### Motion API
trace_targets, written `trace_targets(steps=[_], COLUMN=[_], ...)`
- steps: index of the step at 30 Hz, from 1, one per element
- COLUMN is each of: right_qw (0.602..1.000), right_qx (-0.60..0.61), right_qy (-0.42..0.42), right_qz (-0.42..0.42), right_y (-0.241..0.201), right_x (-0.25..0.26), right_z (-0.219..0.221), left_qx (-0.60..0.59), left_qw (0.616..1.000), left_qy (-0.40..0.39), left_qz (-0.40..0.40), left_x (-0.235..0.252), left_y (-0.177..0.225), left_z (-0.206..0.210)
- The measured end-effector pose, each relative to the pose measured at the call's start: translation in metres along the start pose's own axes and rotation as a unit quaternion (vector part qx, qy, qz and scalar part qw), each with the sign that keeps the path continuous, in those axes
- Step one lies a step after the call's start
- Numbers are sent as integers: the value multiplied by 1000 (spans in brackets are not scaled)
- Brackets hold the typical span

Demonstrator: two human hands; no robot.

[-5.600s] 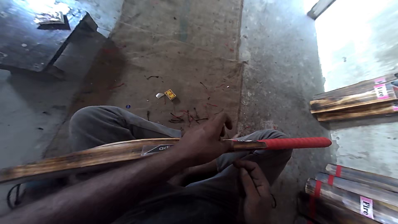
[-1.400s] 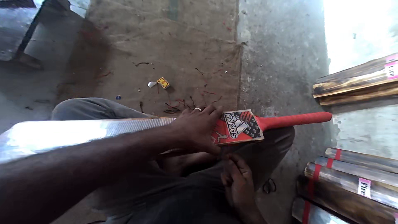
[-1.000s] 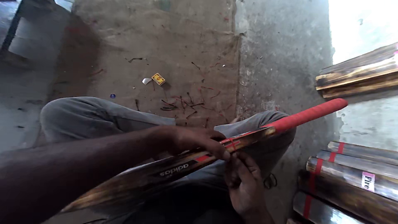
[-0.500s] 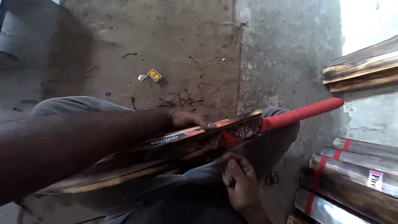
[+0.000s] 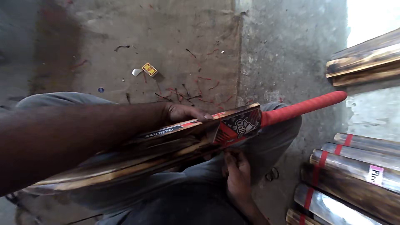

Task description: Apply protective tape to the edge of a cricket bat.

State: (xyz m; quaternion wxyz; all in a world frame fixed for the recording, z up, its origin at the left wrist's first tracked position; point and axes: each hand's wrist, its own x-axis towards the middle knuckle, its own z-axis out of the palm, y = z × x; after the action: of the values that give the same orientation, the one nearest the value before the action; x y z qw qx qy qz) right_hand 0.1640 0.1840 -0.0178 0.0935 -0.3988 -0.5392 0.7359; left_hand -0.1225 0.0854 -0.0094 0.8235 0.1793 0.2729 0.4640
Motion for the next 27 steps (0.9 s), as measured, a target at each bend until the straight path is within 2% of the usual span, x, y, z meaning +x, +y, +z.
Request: trace_targets(steps=[5, 9, 16, 22, 27], right_qw=[998, 998, 996, 994, 995], right_qx=[-54, -54, -66, -71, -79], right_qy=[29, 34, 57, 73, 57], right_qz=[-19, -22, -21, -37, -38], right_y=[6, 7, 7, 4, 4], right_x=[2, 3, 4, 10, 13], right_z=[5, 6, 11, 21, 21], left_qx=[-18, -2, 12, 11, 16], left_qw=[998, 1000, 998, 1000, 996], left_qy=[-52, -26, -64, -24, 69], left_qz=[21, 16, 26, -4, -47], left_x=[0, 0, 4, 2, -15], left_y=[-5, -3, -5, 3, 20], left_z=[-8, -7, -15, -5, -1])
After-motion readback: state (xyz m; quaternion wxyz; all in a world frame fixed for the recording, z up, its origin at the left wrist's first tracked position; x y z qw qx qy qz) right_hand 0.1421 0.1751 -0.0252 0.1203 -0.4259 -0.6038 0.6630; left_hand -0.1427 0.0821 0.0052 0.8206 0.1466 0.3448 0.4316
